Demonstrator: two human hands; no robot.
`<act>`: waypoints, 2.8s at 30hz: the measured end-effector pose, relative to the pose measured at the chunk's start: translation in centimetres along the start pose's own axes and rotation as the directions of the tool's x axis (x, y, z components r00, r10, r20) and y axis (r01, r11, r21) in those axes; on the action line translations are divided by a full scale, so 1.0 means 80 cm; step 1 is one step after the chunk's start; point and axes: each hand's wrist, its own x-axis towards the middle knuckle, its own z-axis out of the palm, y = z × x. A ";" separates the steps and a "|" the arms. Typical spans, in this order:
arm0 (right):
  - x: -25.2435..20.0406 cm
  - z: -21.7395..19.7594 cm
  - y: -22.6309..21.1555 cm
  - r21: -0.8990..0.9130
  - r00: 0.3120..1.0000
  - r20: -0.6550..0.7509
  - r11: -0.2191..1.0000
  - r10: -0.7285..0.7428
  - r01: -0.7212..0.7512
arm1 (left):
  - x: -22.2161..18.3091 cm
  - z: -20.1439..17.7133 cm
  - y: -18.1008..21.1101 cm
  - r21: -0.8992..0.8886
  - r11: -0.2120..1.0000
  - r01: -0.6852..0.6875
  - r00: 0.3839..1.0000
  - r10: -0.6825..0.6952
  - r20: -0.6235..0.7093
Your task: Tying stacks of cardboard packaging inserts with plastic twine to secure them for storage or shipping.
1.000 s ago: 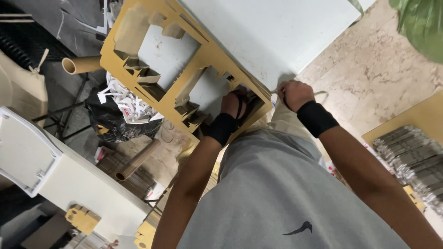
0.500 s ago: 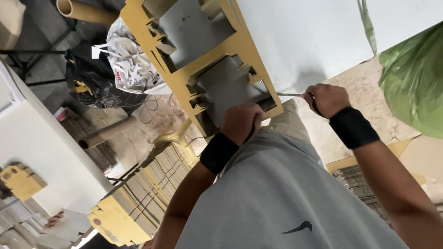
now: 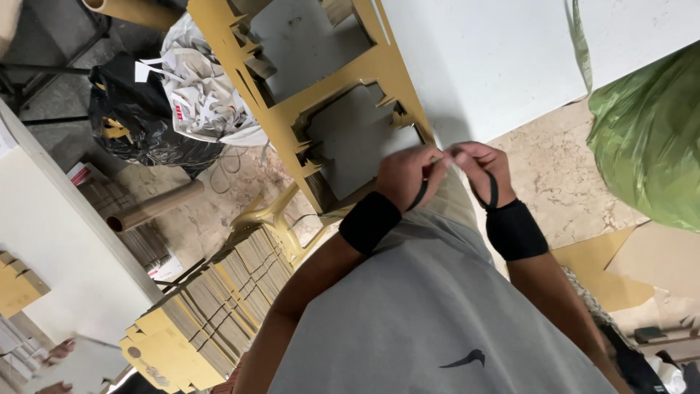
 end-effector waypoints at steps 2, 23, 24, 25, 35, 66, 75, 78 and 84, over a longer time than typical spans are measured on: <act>-0.002 -0.001 0.016 -0.008 0.996 0.050 0.997 -0.076 0.077 | 0.002 0.001 -0.006 -0.012 1.000 -0.020 1.000 0.020 -0.008; -0.006 0.001 0.001 -0.466 0.911 0.086 0.792 -0.402 0.394 | 0.001 0.037 -0.094 0.094 0.990 0.102 0.895 -0.132 0.426; -0.007 0.006 -0.013 -0.558 0.911 0.135 0.730 -0.389 0.395 | 0.003 0.033 -0.094 0.091 0.990 0.105 0.890 -0.134 0.437; -0.006 0.006 -0.013 -0.557 0.912 0.131 0.731 -0.390 0.393 | 0.003 0.030 -0.091 0.092 0.990 0.104 0.888 -0.134 0.440; -0.018 0.027 -0.005 -0.634 0.800 0.009 0.616 -0.600 0.469 | 0.010 0.015 -0.069 -0.008 0.984 0.176 0.883 -0.154 0.443; 0.038 0.057 0.023 0.608 0.861 -0.438 0.791 0.259 0.071 | -0.031 0.072 -0.101 -0.703 0.650 0.290 0.947 -0.088 0.310; 0.070 0.054 0.047 0.375 0.734 -0.647 0.924 0.207 0.069 | -0.022 0.073 -0.104 -0.653 0.668 0.357 0.934 -0.240 0.265; 0.070 0.066 0.034 0.357 0.687 -0.689 0.933 0.231 0.044 | -0.023 0.067 -0.103 -0.658 0.657 0.367 0.930 -0.260 0.260; 0.075 0.063 0.038 0.390 0.665 -0.698 0.920 0.265 0.042 | -0.025 0.078 -0.118 -0.675 0.619 0.401 0.915 -0.312 0.257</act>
